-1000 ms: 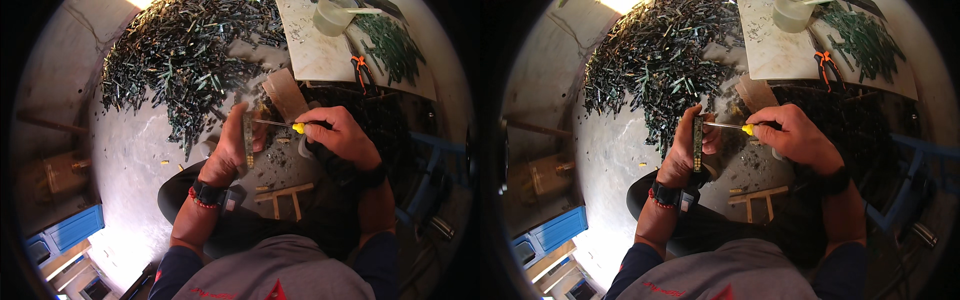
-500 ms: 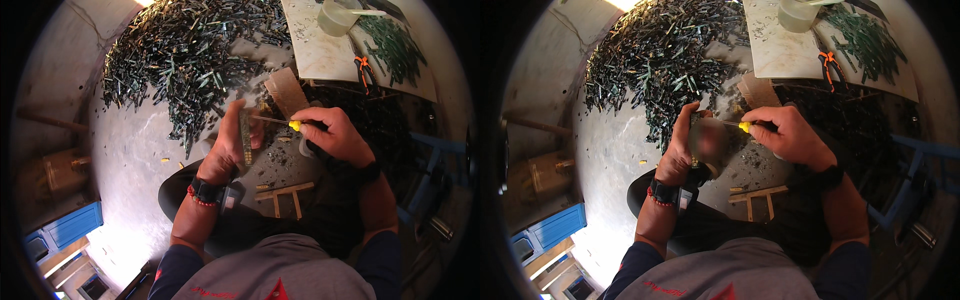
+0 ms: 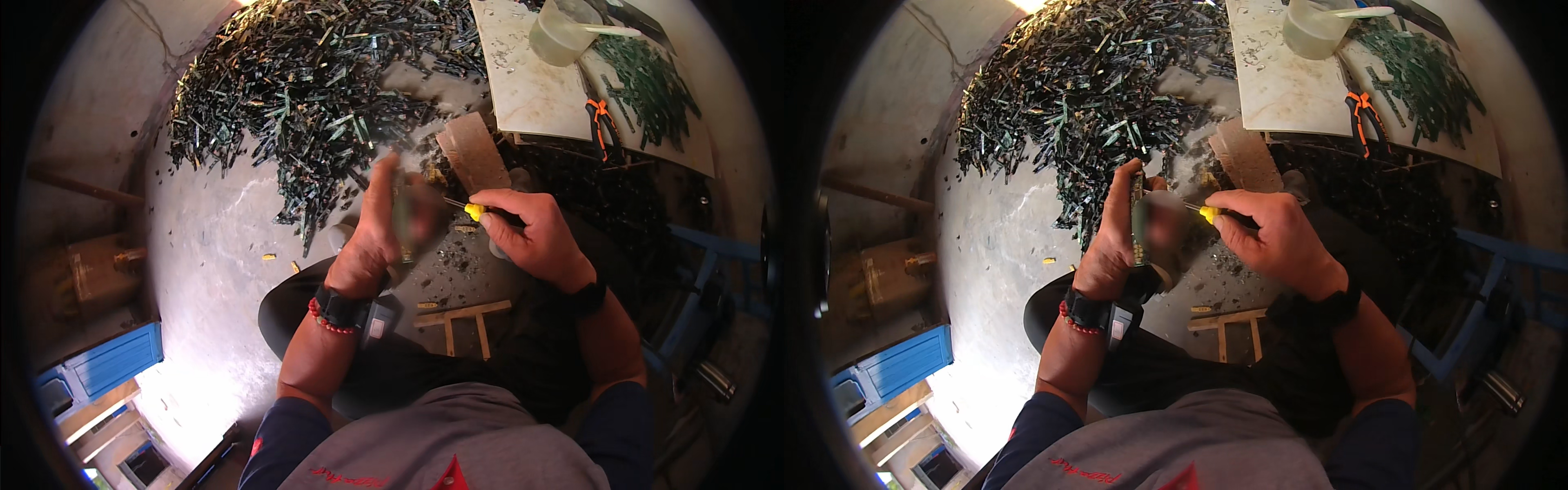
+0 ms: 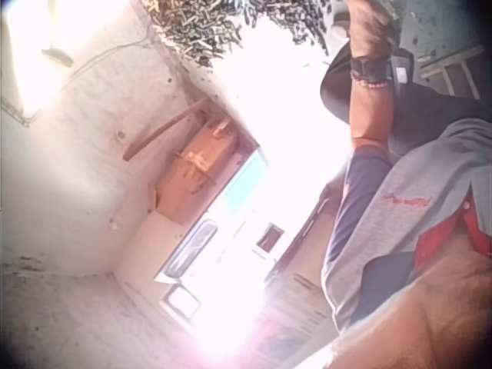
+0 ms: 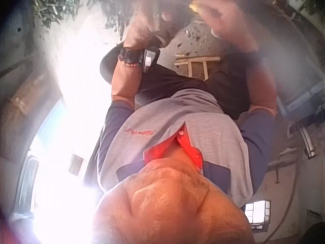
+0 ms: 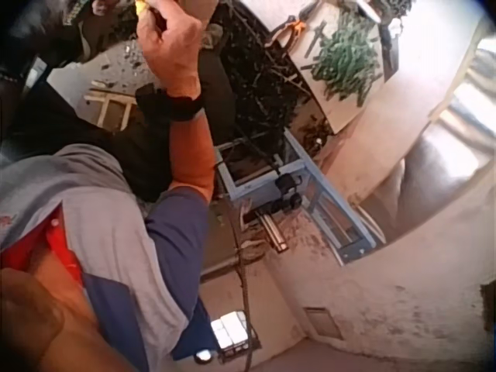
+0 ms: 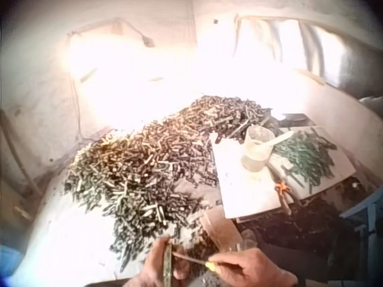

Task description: The person uses a screwdriver to pry components off a green circuit board and then uses pliers to remove parts. The person works over a pile of electronic waste on the floor.

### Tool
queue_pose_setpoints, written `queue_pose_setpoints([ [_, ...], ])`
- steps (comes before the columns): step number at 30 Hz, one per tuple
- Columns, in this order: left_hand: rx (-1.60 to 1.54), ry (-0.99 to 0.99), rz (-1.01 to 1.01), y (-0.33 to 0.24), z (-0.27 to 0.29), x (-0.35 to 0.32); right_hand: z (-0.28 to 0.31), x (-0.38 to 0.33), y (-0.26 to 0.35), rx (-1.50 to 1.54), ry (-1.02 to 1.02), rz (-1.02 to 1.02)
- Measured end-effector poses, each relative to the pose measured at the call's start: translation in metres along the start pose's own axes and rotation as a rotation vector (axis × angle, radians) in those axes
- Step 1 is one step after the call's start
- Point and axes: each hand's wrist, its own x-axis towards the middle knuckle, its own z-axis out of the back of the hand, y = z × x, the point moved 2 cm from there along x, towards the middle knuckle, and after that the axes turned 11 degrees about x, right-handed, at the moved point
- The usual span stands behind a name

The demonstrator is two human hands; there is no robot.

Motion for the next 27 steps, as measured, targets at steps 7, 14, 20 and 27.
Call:
queue_pose_setpoints([
  [7, 0.186, -0.267, -0.159, -0.002, -0.004, 0.004, -0.022, -0.008, -0.005, -0.154, -0.138, 0.122],
  [14, 0.553, -0.621, -0.32, 0.0, -0.016, 0.004, -0.033, -0.009, -0.006, -0.054, -0.188, -0.023],
  [20, 0.653, -0.333, -0.306, 0.002, -0.015, 0.002, 0.009, 0.004, -0.007, 0.035, -0.058, -0.161],
  [27, 0.668, -0.294, -0.267, 0.004, -0.017, 0.003, 0.029, 0.006, -0.003, 0.118, 0.06, -0.201],
])
